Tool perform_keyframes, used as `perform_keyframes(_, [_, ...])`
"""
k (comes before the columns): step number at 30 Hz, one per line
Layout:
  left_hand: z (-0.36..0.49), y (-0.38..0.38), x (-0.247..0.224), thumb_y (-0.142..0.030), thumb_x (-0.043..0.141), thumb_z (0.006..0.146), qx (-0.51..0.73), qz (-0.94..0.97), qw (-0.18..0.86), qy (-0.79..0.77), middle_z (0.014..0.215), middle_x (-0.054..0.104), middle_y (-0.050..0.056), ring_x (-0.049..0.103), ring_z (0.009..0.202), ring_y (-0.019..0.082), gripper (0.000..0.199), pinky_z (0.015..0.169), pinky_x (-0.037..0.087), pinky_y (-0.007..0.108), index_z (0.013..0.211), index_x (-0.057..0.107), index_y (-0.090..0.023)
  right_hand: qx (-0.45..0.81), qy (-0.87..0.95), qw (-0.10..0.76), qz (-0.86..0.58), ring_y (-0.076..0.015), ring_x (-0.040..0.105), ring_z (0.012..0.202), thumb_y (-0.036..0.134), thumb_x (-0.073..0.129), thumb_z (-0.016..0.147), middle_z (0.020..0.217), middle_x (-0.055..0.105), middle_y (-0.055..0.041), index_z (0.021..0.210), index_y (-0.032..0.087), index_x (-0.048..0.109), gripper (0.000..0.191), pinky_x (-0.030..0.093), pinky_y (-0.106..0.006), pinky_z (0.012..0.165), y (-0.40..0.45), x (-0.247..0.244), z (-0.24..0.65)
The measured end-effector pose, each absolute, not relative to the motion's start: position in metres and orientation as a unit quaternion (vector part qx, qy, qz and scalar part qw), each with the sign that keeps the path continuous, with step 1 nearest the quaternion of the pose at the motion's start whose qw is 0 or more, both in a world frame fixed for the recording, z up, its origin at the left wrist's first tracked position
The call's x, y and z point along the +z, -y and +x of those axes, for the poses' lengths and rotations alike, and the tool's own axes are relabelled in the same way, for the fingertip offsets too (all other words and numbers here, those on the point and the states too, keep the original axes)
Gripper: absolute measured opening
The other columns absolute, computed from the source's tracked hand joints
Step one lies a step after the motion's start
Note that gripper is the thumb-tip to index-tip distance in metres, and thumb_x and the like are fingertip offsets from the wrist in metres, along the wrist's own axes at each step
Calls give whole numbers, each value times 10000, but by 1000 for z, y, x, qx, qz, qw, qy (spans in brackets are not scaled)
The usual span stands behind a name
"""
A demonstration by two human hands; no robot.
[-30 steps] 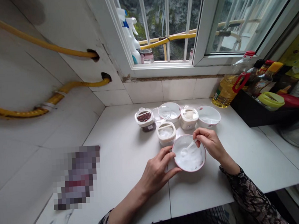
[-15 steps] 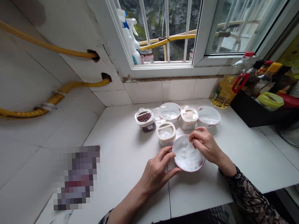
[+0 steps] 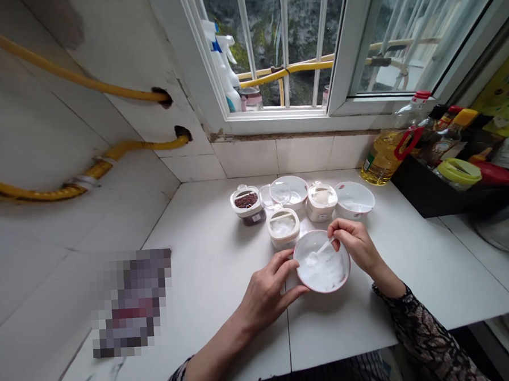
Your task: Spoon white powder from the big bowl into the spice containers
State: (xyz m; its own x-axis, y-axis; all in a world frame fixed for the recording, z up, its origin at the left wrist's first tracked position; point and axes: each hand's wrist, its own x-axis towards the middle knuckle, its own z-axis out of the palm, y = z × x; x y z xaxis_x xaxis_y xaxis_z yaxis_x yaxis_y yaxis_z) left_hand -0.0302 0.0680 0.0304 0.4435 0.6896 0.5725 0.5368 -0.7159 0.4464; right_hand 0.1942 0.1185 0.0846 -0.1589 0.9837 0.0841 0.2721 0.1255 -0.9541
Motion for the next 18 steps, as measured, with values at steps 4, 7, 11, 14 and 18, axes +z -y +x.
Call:
perform_keyframes(4, [-30, -68, 30, -416, 567, 938, 383, 843, 99, -365, 1187, 615, 143, 682, 1015, 244, 272, 699, 616, 330, 1084, 529, -191, 372, 661, 415, -503, -163, 508, 564, 213, 442, 715, 468, 522, 18, 608, 209, 572, 168, 409, -284, 622, -117, 85, 192])
perform_keyframes(7, [-30, -68, 30, -420, 562, 941, 381, 844, 99, -363, 1183, 615, 144, 680, 1017, 243, 279, 706, 615, 330, 1090, 524, -188, 346, 680, 408, -501, -182, 532, 622, 209, 434, 718, 465, 531, 14, 599, 217, 571, 181, 420, -304, 699, -116, 86, 191])
perform_keyframes(11, [-29, -68, 31, -422, 557, 943, 382, 845, 95, -363, 1177, 618, 143, 680, 1019, 244, 280, 700, 614, 329, 1089, 526, -185, 345, 684, 403, -501, -180, 521, 614, 216, 428, 721, 460, 535, 16, 591, 219, 560, 185, 411, -320, 736, -117, 84, 191])
perform_keyframes(14, [-29, -68, 31, -420, 575, 933, 387, 843, 93, -363, 1170, 626, 136, 680, 1020, 241, 282, 705, 615, 325, 1088, 532, -188, 353, 678, 405, -502, -179, 516, 615, 228, 440, 714, 456, 534, 14, 587, 215, 563, 177, 401, -312, 705, -118, 83, 190])
perform_keyframes(18, [-29, -68, 31, -422, 577, 933, 384, 843, 93, -365, 1175, 624, 134, 680, 1025, 243, 284, 701, 615, 327, 1092, 529, -192, 447, 617, 415, -498, -140, 456, 500, 265, 466, 702, 455, 501, 29, 613, 197, 575, 156, 355, -279, 565, -119, 81, 190])
